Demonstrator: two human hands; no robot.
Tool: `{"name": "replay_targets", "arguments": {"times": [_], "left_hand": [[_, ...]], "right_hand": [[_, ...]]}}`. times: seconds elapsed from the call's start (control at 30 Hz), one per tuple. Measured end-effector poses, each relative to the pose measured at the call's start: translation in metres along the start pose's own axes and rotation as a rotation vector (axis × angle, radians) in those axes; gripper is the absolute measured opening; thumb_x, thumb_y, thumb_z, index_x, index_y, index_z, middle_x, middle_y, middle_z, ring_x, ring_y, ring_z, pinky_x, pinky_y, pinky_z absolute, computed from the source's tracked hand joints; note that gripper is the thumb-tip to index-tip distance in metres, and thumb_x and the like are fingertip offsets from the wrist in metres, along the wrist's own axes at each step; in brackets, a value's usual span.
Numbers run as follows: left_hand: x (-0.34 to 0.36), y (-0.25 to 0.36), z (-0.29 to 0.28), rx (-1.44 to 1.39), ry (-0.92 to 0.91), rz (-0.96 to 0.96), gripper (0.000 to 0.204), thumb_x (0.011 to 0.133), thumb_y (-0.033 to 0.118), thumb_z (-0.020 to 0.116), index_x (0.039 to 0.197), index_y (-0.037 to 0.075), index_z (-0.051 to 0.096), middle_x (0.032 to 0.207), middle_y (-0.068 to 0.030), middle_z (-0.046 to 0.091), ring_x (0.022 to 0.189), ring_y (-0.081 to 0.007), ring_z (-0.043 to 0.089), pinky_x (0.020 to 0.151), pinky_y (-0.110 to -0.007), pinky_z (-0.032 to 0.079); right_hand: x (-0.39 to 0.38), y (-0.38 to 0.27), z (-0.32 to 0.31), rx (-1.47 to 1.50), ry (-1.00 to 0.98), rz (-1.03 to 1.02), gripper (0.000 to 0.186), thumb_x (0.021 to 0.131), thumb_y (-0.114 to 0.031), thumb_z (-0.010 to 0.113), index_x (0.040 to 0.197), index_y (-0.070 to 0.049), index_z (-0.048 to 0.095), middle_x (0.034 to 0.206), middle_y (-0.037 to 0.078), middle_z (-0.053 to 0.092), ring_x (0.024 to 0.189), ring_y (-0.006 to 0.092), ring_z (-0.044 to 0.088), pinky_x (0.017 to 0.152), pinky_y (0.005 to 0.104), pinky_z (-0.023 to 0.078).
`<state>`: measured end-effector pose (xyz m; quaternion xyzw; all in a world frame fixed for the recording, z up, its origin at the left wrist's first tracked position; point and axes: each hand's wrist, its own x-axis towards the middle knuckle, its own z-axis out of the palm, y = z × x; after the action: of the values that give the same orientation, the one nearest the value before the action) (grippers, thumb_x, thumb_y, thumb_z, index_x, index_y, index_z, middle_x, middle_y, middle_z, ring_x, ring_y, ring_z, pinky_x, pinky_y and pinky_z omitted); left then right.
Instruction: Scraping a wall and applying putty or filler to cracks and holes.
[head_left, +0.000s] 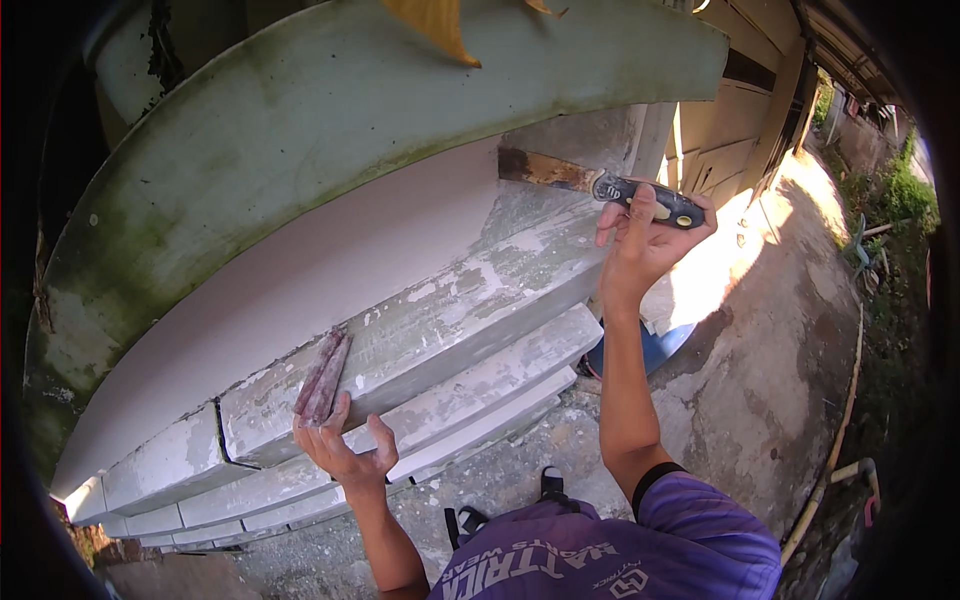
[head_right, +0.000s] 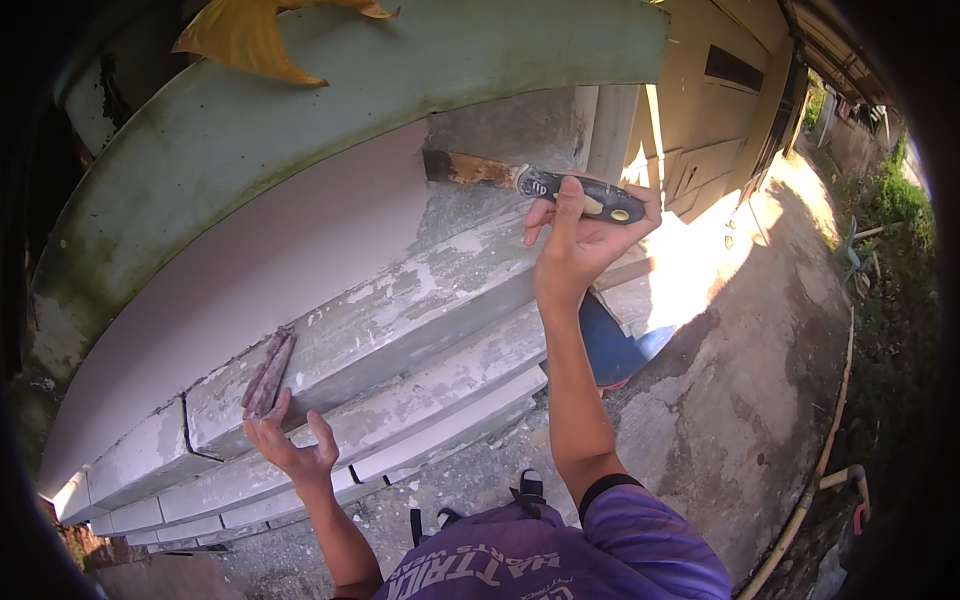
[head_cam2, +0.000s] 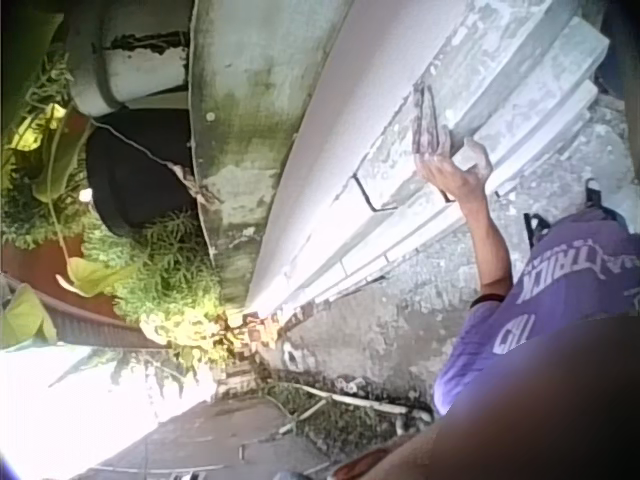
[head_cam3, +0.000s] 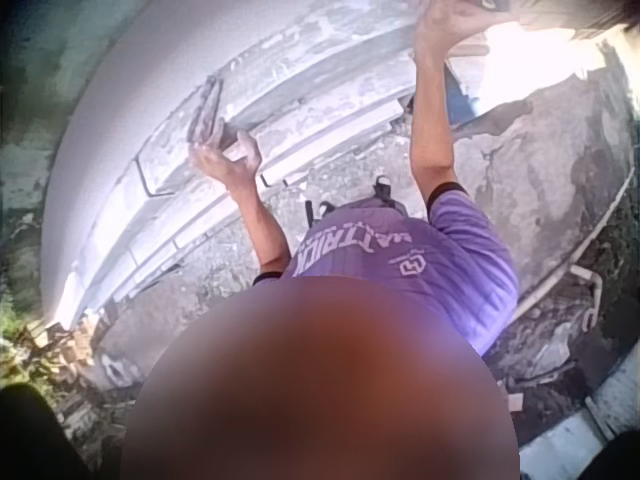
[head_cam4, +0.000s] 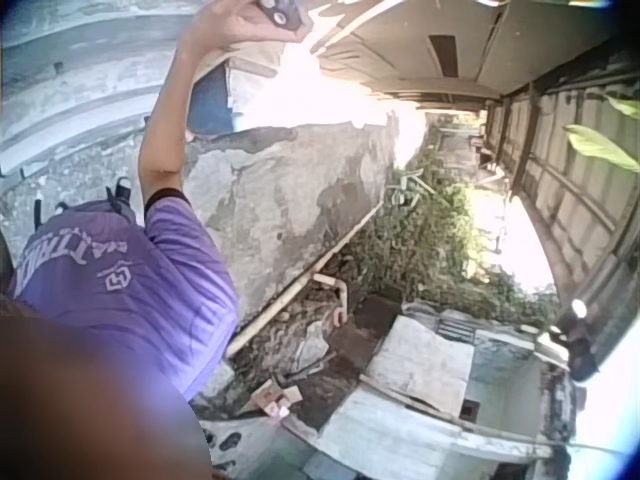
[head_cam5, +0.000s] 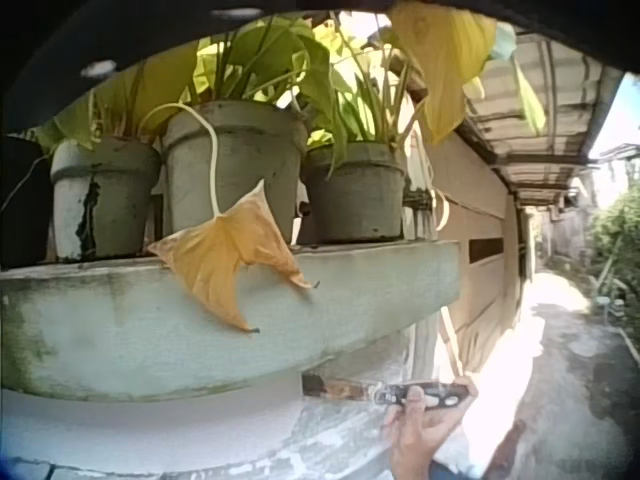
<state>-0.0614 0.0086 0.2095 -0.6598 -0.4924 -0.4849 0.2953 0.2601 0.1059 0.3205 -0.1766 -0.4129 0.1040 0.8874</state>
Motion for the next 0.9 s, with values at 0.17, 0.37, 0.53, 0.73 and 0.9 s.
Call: {"name": "replay_targets", "arguments": {"times": [0.17,0.37,0.53,0.73,0.9], "left_hand": [[0.001,-0.001,-0.001,0.006,0.01,-0.005,0.036,0.074,0.01,0.066,0.108,0.001,0.061,0.101,-0.0135,0.063,0.097,-0.0376,0.054,0.098,-0.051,0.035],[0.0,-0.001,0.002,0.018,0.005,-0.003,0.035,0.075,0.01,0.066,0.108,0.0,0.061,0.101,-0.0141,0.062,0.098,-0.0384,0.053,0.098,-0.051,0.035],[0.0,0.001,0.001,0.009,0.003,0.01,0.034,0.075,0.01,0.066,0.108,0.0,0.061,0.102,-0.0145,0.063,0.098,-0.0388,0.053,0.098,-0.051,0.035],[0.002,0.001,0.0,-0.023,0.012,0.012,0.035,0.076,0.01,0.066,0.108,-0.001,0.06,0.102,-0.0148,0.063,0.097,-0.038,0.053,0.098,-0.051,0.035],[-0.001,0.0,0.0,0.001,-0.008,0.007,0.033,0.076,0.01,0.066,0.107,-0.001,0.059,0.102,-0.0149,0.063,0.096,-0.038,0.052,0.098,-0.052,0.034]], "right_hand": [[0.012,-0.001,-0.01,-0.007,0.089,-0.033,0.043,0.097,-0.017,0.063,0.122,-0.013,0.029,0.082,0.011,0.06,0.051,0.0145,0.053,0.041,0.0247,0.039],[0.01,0.008,0.005,-0.061,0.041,0.011,0.041,0.097,-0.017,0.062,0.118,-0.014,0.027,0.079,0.011,0.058,0.05,0.0132,0.052,0.04,0.0235,0.037],[0.019,0.011,0.003,0.021,0.257,-0.035,0.042,0.097,-0.016,0.062,0.119,-0.014,0.026,0.08,0.011,0.057,0.048,0.0136,0.05,0.039,0.0248,0.036],[0.03,0.01,-0.002,0.002,0.168,-0.066,0.039,0.098,-0.016,0.061,0.117,-0.014,0.027,0.078,0.009,0.055,0.046,0.013,0.05,0.037,0.0236,0.034],[0.022,0.005,0.02,-0.003,0.067,-0.033,0.043,0.097,-0.014,0.062,0.118,-0.015,0.026,0.076,0.01,0.055,0.048,0.0139,0.051,0.037,0.0244,0.035]]}}
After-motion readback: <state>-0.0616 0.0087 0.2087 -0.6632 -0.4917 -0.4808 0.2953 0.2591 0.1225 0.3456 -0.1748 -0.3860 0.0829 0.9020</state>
